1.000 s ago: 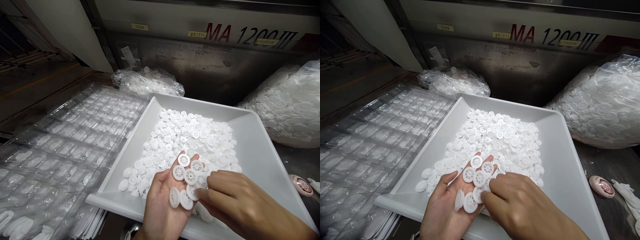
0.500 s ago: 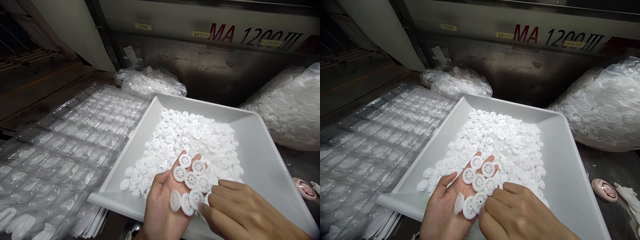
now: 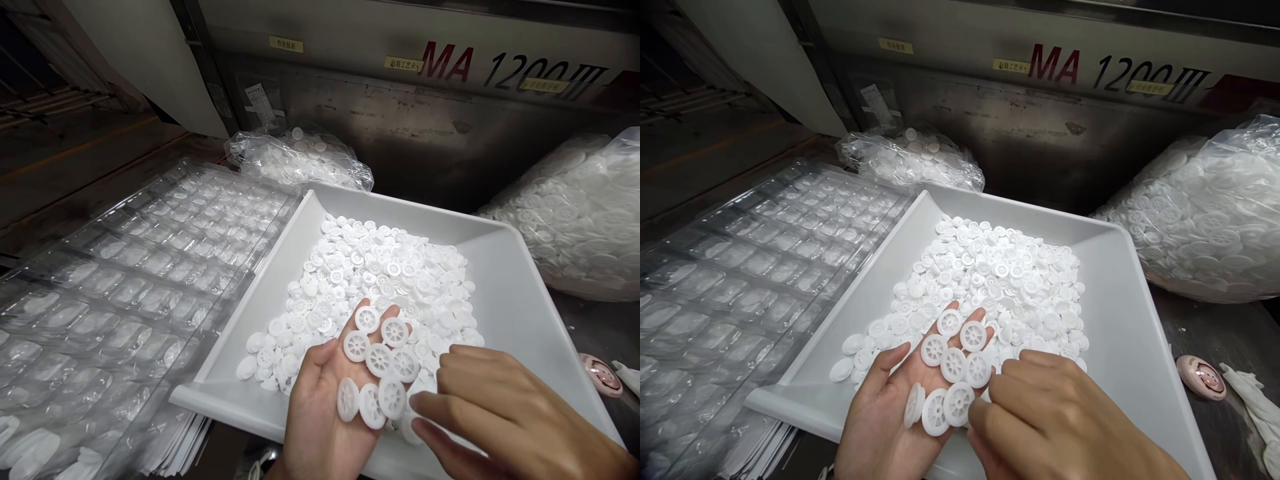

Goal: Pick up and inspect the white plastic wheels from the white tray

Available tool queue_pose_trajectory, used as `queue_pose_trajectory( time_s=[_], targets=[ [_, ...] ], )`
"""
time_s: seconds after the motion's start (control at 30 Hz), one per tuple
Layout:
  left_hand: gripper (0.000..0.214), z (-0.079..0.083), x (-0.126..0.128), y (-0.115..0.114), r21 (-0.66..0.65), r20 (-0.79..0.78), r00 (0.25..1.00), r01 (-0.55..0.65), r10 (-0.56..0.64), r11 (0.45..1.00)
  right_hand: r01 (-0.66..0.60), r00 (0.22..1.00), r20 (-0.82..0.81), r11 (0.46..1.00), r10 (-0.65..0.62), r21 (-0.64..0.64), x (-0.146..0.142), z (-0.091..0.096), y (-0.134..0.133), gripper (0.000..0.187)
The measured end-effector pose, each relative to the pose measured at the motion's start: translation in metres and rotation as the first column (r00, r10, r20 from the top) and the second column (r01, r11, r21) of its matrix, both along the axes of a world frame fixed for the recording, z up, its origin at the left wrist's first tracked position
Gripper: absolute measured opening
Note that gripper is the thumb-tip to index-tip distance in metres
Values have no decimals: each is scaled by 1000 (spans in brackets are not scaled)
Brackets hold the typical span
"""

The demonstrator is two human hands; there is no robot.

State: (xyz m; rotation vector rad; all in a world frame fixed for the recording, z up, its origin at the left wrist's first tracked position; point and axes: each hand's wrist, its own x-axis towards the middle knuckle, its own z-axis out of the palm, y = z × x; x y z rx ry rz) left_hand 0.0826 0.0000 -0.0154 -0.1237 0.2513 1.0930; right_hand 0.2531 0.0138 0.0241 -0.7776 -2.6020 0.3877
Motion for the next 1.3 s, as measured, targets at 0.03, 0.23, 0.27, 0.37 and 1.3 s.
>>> queue_pose_trajectory(
  time_s=[0.03,0.23,0.27,0.37,1.3],
  targets=[
    [63,1,0,0,-6,-5,1000,4,-4,1000,17,1000,-16,1000,-17,6,2,1,1,20],
    [61,5,-2,3,-62,5,1000,4,-4,998,49,999,-4,999,-50,-18,8,5,8,15],
    [61,4,-3,3,-67,1,1000,9,-9,998,55,998,3,998,-55,-31,8,5,8,18],
    [63,2,-3,3,-69,-22,999,23,-24,997,65,998,27,994,-63,-89,9,4,6,27],
    [49,1,9,2,-24,71,997,28,-26,999,-71,997,38,971,64,230,-22,-11,-5,33]
  ],
)
